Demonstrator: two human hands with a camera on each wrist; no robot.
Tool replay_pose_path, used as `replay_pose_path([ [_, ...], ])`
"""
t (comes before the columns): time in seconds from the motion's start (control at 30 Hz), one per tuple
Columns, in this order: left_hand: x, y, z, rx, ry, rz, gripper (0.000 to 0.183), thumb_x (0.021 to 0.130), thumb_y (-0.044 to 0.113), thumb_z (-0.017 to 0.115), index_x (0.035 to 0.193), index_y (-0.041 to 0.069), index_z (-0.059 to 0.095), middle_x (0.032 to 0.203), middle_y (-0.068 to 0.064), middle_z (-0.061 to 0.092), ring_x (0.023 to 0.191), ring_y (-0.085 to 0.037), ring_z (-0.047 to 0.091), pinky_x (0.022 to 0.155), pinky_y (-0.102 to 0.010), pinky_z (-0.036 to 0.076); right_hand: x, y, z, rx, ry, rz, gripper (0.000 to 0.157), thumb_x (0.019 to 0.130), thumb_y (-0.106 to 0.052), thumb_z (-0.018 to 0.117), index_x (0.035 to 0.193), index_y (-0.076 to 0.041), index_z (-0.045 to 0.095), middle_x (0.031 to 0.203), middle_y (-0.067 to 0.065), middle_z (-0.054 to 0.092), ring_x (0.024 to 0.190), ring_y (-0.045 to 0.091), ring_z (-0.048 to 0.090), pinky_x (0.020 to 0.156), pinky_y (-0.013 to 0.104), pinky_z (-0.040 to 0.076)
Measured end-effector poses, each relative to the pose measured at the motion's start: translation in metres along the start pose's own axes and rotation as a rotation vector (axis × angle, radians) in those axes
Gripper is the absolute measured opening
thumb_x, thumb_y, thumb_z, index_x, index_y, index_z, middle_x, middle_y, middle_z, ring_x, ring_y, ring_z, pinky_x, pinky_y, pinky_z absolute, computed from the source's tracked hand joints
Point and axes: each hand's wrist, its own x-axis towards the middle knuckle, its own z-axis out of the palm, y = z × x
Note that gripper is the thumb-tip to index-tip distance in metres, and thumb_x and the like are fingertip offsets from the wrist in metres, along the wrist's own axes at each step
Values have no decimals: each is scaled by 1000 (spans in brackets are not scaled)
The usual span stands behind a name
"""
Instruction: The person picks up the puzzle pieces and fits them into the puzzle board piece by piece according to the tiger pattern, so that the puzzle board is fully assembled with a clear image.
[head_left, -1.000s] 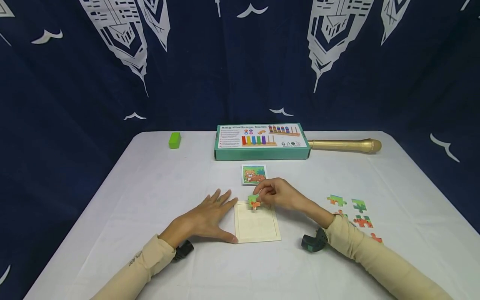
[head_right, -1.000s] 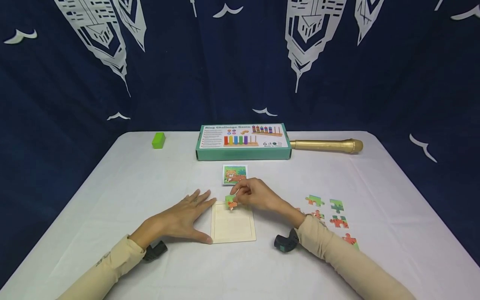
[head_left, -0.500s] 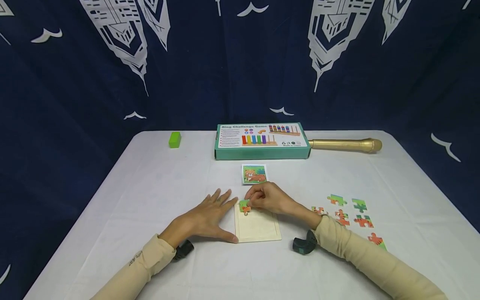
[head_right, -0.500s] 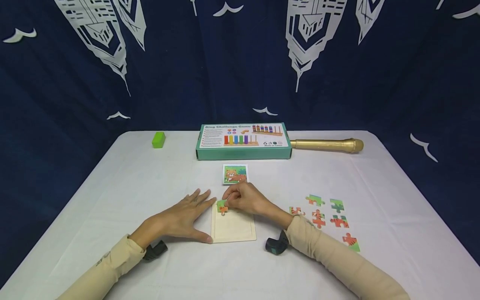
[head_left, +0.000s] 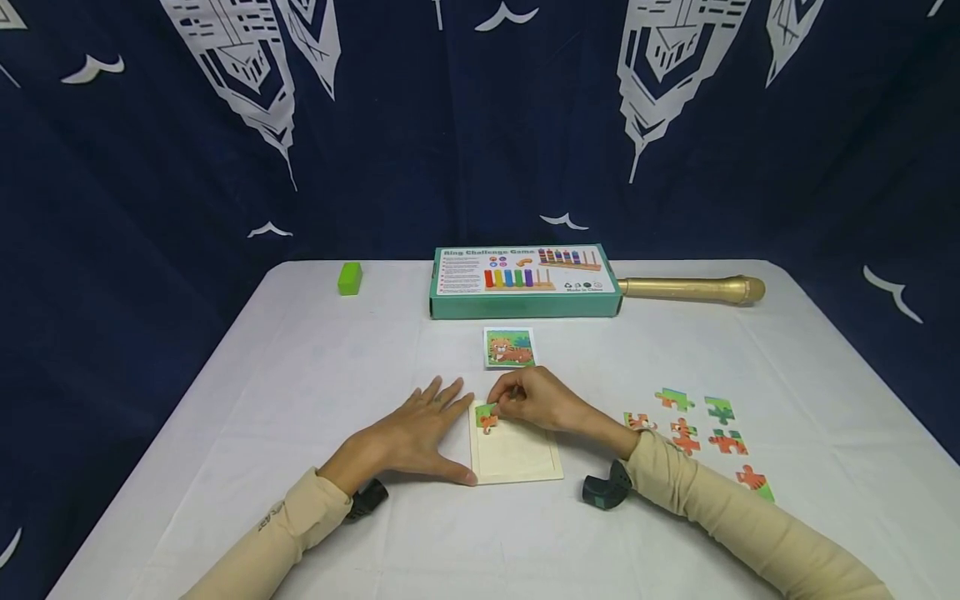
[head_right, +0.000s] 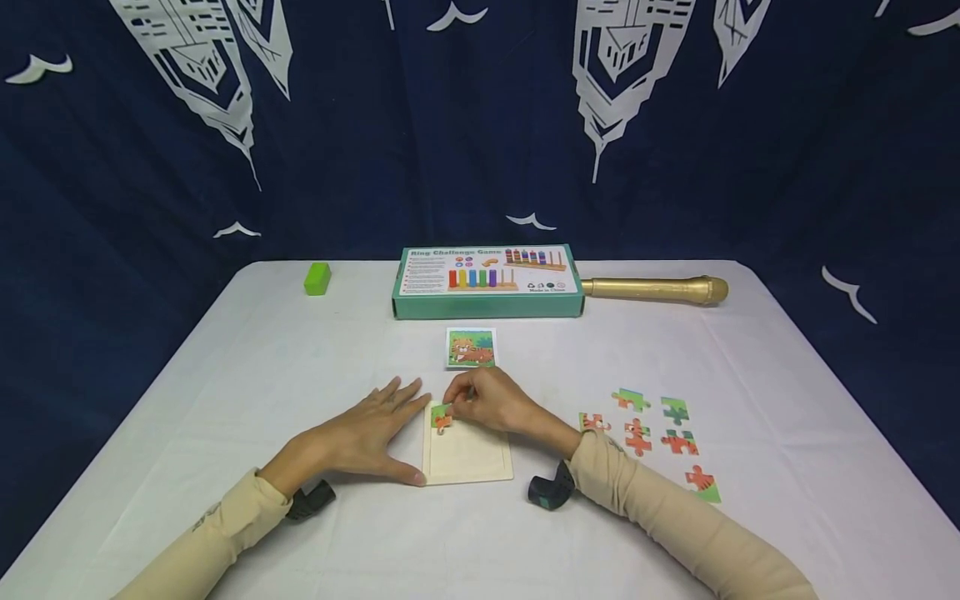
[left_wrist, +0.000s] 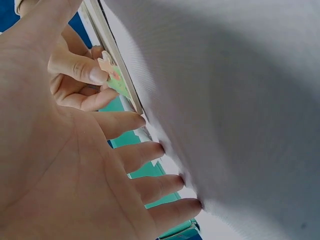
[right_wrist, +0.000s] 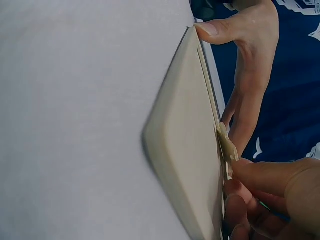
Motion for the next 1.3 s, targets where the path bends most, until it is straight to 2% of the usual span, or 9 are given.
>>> replay_pose_path([
  [0.63,1,-1,1,5,-1,-5,110,70,71,68,153,12,25,161,-9,12,147,-35,3,117,-53,11,0,-1,2,-106,-11,-93,4,85,-7,71,84,-9,67,66,-8,52,59,4,44,55,18,36],
  [0.93,1,0,1,-2,3,2,111,70,71,69,153,11,26,160,-10,12,147,-36,3,116,-55,11,-1,-3,3,-130,-2,-101,9,85,-6,70,82,-14,67,65,-8,54,59,4,45,54,19,36],
  [1.1,2,0,0,-2,0,5,110,70,70,69,153,11,26,160,-10,12,147,-36,3,116,-54,11,-2,-4,2,-135,4,-91,9,85,-6,70,82,-14,69,66,-10,55,59,4,45,55,18,37],
  [1.3,1,0,0,3,-5,-1,110,70,69,70,152,10,26,160,-11,12,146,-37,3,116,-55,11,-5,-5,-3,-116,-23,-90,3,87,-11,70,88,-10,72,75,-9,64,60,3,47,56,18,41],
])
